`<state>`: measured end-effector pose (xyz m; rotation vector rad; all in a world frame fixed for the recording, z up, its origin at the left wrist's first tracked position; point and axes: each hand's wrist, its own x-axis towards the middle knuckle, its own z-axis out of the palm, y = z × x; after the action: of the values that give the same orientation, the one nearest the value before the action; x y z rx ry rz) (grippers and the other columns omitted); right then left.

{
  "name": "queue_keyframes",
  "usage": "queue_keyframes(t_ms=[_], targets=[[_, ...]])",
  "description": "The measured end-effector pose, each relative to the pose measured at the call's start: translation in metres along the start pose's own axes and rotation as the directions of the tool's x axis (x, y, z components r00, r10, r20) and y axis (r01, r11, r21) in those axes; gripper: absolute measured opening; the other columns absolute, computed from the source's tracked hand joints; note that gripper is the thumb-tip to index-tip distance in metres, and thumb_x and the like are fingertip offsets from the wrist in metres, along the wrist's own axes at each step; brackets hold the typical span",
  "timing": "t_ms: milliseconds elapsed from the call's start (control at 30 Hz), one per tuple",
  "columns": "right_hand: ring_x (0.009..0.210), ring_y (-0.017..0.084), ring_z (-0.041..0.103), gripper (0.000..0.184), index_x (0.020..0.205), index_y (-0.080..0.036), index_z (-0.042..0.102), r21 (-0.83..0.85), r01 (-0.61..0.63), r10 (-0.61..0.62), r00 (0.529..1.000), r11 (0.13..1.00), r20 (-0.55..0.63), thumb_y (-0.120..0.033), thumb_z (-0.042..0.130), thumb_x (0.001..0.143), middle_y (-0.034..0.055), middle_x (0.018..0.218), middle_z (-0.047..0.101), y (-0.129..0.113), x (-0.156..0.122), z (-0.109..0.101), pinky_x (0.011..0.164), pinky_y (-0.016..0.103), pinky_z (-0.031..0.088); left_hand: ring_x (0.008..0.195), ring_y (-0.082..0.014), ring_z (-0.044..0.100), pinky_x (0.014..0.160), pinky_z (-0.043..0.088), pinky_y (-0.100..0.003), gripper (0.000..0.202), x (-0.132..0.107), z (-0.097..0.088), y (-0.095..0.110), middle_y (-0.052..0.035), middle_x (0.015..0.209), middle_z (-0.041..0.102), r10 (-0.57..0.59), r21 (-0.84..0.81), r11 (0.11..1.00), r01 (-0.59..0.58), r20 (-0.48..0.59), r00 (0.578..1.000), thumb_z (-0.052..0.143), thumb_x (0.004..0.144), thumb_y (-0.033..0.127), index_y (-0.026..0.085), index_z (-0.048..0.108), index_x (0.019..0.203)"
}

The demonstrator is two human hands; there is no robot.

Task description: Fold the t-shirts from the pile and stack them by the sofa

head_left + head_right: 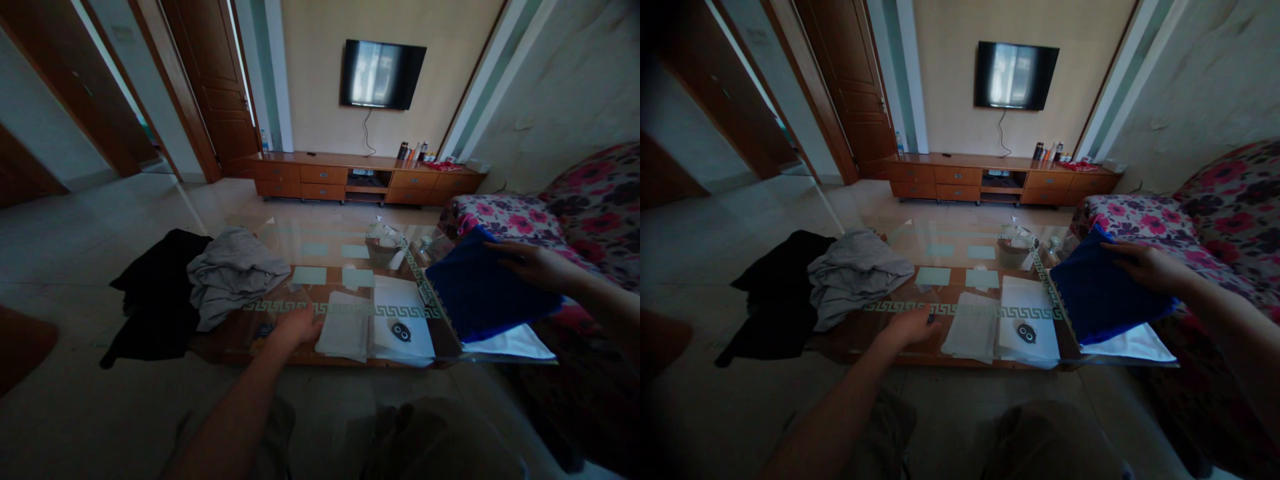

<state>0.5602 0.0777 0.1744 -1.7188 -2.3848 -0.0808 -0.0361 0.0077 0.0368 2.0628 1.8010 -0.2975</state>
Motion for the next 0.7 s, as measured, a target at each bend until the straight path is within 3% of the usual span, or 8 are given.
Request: queue_keyframes(t_ms=[133, 700], targets=[[0.103, 0.025, 0.068, 0.058, 0.151, -0.023, 0.049, 0.021, 0.066, -0.067, 0.997, 0.998, 0.034, -0.039, 0.051, 0.096, 0.0089, 0.133, 0.066, -0.005, 0.003, -0.007, 0.093, 0.032, 0.053, 0.118, -0.0373, 0.065, 0.094, 0.052, -0.047, 0.068, 0.001, 0.002, -0.001, -0.0221, 0.129, 0.067, 0.0, 0.008, 1.0, 0.0, -0.004, 1.0, 0.048, 0.09, 0.059, 0.014, 0.05, 0.141], [0.095, 0.022, 0.07, 0.06, 0.152, -0.024, 0.047, 0.05, -0.027, 0.025, 0.999, 0.998, 0.034, -0.047, 0.05, 0.096, 0.0081, 0.131, 0.068, -0.031, 0.003, -0.02, 0.082, 0.03, 0.056, 0.116, -0.0375, 0.066, 0.093, 0.052, -0.048, 0.061, -0.006, -0.002, 0.0, -0.0209, 0.126, 0.068, 0.014, 0.014, 1.0, -0.014, -0.004, 1.0, 0.047, 0.091, 0.057, 0.015, 0.055, 0.134]])
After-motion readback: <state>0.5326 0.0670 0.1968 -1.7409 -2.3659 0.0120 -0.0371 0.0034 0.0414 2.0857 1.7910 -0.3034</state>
